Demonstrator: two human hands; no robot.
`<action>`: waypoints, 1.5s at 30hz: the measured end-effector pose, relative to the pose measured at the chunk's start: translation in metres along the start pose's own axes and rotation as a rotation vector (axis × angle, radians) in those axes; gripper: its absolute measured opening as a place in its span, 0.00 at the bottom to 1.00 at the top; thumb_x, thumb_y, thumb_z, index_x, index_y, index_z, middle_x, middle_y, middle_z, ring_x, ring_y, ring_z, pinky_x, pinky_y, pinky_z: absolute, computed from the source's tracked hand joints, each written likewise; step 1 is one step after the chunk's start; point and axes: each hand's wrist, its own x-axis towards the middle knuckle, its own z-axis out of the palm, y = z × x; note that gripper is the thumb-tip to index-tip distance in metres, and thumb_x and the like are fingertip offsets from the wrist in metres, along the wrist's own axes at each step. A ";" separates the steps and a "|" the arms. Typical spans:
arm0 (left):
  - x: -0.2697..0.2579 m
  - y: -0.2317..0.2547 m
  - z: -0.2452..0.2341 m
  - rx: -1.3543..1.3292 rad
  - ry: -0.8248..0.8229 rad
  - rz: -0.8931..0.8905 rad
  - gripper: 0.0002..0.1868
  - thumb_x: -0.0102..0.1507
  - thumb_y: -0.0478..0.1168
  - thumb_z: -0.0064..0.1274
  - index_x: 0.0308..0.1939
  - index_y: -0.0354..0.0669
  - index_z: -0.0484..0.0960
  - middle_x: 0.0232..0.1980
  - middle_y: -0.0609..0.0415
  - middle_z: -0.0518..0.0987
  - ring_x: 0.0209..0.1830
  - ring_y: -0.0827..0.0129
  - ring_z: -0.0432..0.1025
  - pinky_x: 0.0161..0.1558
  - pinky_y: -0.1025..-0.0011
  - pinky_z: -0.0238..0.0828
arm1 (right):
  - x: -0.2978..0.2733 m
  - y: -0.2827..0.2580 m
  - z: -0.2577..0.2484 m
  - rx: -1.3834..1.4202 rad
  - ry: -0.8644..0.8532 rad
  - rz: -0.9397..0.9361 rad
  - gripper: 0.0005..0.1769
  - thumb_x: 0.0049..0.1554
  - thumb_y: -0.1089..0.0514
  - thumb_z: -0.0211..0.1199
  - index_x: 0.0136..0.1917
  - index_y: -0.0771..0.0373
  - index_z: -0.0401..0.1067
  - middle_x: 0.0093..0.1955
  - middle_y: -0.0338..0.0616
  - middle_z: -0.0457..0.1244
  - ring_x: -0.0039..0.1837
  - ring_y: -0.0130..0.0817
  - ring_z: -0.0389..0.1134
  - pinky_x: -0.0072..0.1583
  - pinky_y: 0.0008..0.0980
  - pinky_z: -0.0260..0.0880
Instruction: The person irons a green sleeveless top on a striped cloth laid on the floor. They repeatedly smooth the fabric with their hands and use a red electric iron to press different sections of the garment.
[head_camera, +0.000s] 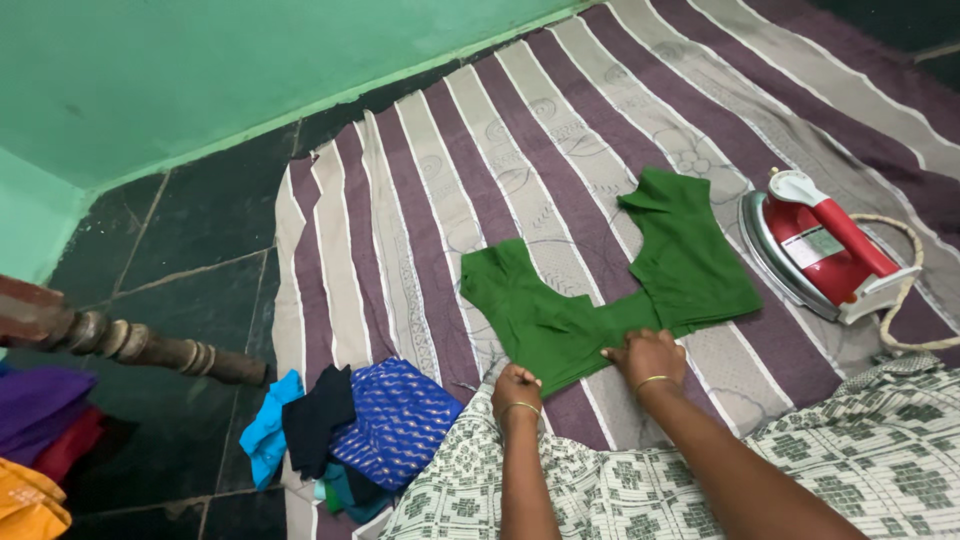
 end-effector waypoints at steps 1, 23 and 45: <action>0.000 -0.002 0.003 0.037 0.009 0.014 0.05 0.62 0.35 0.58 0.33 0.53 0.82 0.40 0.63 0.88 0.40 0.74 0.82 0.43 0.73 0.75 | 0.000 0.001 0.000 0.001 -0.009 0.001 0.29 0.52 0.28 0.64 0.54 0.51 0.80 0.58 0.35 0.68 0.66 0.36 0.63 0.64 0.41 0.62; -0.013 0.012 0.072 0.254 0.013 0.806 0.22 0.58 0.35 0.61 0.56 0.49 0.84 0.54 0.51 0.78 0.56 0.55 0.70 0.59 0.61 0.68 | 0.010 0.008 0.004 -0.016 -0.018 -0.032 0.26 0.51 0.29 0.66 0.50 0.49 0.81 0.58 0.36 0.69 0.65 0.39 0.65 0.62 0.45 0.66; -0.072 0.031 0.067 0.795 -0.213 0.715 0.40 0.69 0.55 0.48 0.80 0.57 0.47 0.84 0.57 0.43 0.83 0.62 0.39 0.77 0.51 0.32 | 0.065 0.146 -0.081 0.598 0.145 -0.402 0.06 0.50 0.56 0.66 0.40 0.58 0.81 0.42 0.48 0.71 0.45 0.45 0.74 0.51 0.41 0.74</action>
